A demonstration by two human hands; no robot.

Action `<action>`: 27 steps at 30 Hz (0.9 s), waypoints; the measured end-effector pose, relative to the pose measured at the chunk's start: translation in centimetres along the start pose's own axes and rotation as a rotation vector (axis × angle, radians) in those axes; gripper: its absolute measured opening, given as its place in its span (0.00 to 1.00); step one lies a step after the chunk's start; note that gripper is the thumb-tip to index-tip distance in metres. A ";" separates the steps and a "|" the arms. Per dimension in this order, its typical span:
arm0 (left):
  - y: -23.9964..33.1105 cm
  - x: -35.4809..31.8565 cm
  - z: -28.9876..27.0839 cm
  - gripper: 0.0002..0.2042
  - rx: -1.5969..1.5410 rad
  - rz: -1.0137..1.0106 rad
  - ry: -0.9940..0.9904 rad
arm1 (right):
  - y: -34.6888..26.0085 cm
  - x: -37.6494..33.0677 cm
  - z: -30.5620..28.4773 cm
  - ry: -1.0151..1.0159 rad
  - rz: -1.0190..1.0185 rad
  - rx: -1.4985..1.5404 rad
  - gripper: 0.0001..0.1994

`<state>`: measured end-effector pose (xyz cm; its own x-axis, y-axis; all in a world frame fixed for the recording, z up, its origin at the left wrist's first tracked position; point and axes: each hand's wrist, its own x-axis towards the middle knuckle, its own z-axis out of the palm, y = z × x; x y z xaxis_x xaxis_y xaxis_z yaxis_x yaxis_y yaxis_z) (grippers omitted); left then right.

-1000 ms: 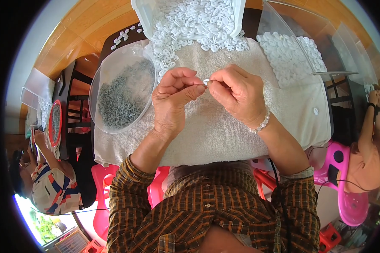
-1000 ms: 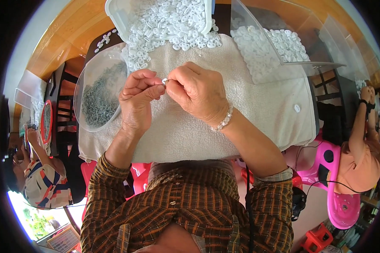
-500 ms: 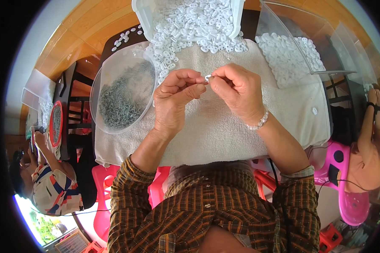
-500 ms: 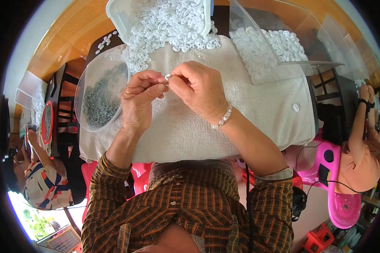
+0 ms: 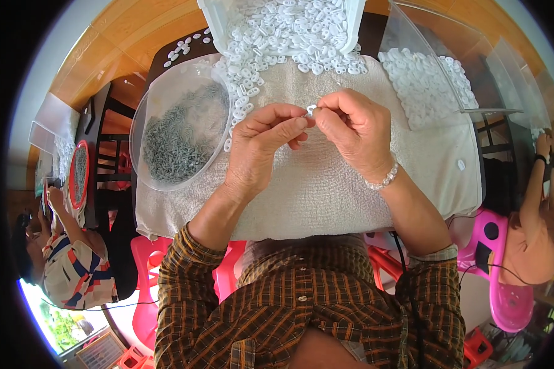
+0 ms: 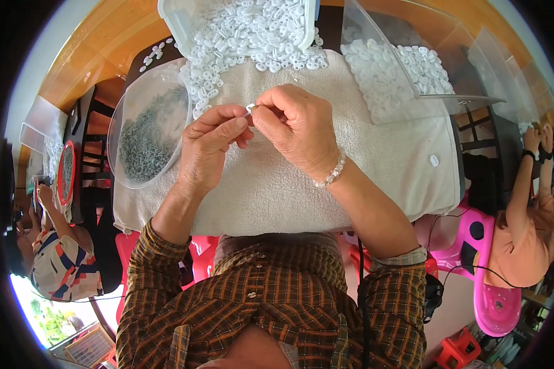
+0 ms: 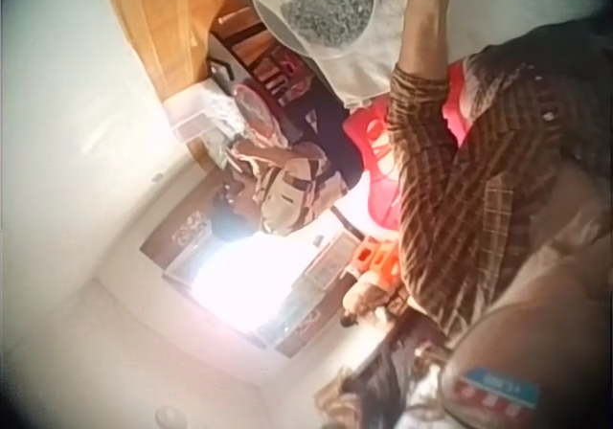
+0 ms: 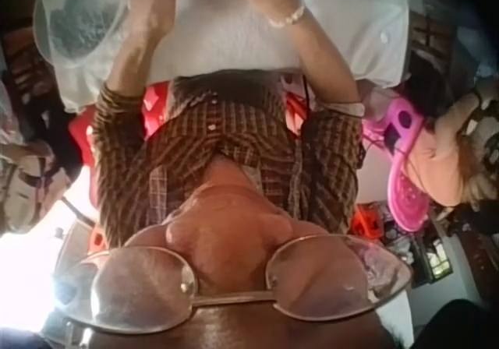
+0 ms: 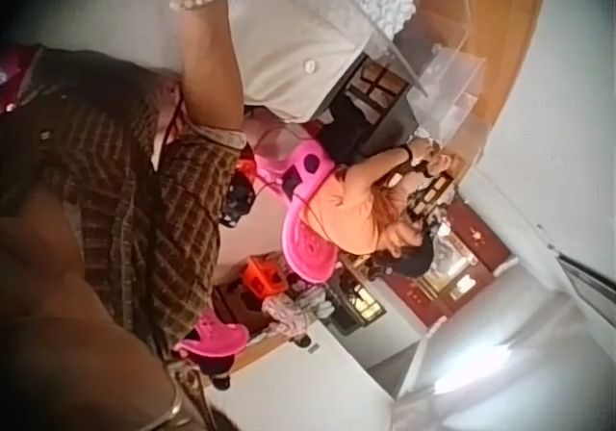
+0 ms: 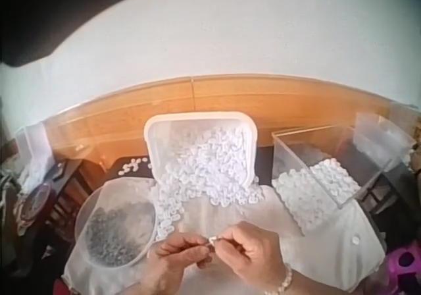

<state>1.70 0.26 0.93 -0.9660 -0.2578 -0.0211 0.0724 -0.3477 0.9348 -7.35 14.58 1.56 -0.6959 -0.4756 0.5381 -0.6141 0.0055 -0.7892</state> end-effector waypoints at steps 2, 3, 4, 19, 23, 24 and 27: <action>0.1 0.0 0.1 0.05 0.002 -0.005 0.008 | -0.1 0.1 0.0 0.002 -0.021 -0.017 0.03; 0.1 -0.1 0.1 0.05 0.041 0.001 0.009 | -0.2 0.1 0.0 0.000 -0.033 -0.017 0.03; 0.2 -0.1 0.1 0.05 0.080 0.006 0.010 | -0.2 0.1 0.0 -0.002 -0.046 -0.018 0.03; 0.1 -0.1 0.2 0.04 0.127 -0.019 0.031 | -0.2 0.1 0.1 0.001 -0.099 -0.117 0.04; 0.3 -0.1 0.2 0.04 0.134 -0.020 0.035 | -0.3 0.1 0.2 -0.010 -0.095 -0.115 0.04; 0.3 -0.1 0.2 0.04 0.126 -0.018 0.031 | -0.3 0.1 0.2 -0.012 -0.099 -0.119 0.03; 0.2 -0.1 0.1 0.04 0.123 -0.015 0.025 | -0.3 0.0 0.2 -0.018 -0.091 -0.114 0.03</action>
<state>1.75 0.31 1.17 -0.9601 -0.2763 -0.0431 0.0251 -0.2385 0.9708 -7.13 14.37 1.73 -0.6288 -0.4947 0.5999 -0.7138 0.0612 -0.6977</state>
